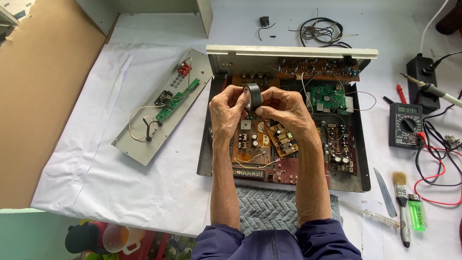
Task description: Repairing the internal circuitry of an electronic amplifier by manipulating wires and applying electrical tape.
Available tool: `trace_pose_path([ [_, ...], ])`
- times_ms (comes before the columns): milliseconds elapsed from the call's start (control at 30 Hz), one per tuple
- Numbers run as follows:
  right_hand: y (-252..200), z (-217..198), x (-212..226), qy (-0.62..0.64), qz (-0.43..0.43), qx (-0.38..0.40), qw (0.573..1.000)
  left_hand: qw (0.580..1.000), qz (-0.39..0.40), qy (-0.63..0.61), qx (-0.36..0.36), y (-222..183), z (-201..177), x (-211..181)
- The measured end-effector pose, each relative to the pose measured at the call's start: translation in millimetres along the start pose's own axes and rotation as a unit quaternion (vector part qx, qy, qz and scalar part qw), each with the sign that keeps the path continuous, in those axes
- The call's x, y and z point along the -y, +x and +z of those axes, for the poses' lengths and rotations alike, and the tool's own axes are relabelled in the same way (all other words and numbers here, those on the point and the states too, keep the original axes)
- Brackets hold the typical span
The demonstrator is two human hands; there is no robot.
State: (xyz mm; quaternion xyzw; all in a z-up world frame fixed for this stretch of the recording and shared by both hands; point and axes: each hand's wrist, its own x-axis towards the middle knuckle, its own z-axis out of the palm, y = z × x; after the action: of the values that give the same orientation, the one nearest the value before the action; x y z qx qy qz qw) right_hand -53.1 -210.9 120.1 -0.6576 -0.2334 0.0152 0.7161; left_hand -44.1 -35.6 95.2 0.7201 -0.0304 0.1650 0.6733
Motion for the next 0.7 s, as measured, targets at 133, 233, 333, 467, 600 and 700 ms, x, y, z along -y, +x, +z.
trace_pose_path([
  [133,4.0,-0.5,-8.8,0.004,-0.002,0.001,1.0,1.0,0.021,0.016,-0.002,-0.7,-2.3,0.0],
  [233,2.1,-5.3,-13.8,-0.002,-0.008,-0.014,1.0,0.999,0.034,0.011,-0.008,-0.1,0.0,1.4],
  [333,-2.0,-0.5,5.2,-0.044,-0.025,0.004,0.999,0.999,0.016,0.026,-0.015,-1.6,1.7,5.7],
  [467,0.8,-1.7,4.9,-0.084,-0.038,0.015,0.996,0.999,0.013,0.028,-0.019,-0.9,5.4,5.9],
  [600,3.1,-11.8,-10.3,-0.07,-0.03,0.007,0.997,1.0,0.013,0.011,0.011,-3.1,3.4,3.8],
  [700,0.4,-8.0,-11.9,-0.032,-0.004,-0.006,0.999,0.998,0.044,-0.024,0.041,-5.6,5.7,-2.3],
])
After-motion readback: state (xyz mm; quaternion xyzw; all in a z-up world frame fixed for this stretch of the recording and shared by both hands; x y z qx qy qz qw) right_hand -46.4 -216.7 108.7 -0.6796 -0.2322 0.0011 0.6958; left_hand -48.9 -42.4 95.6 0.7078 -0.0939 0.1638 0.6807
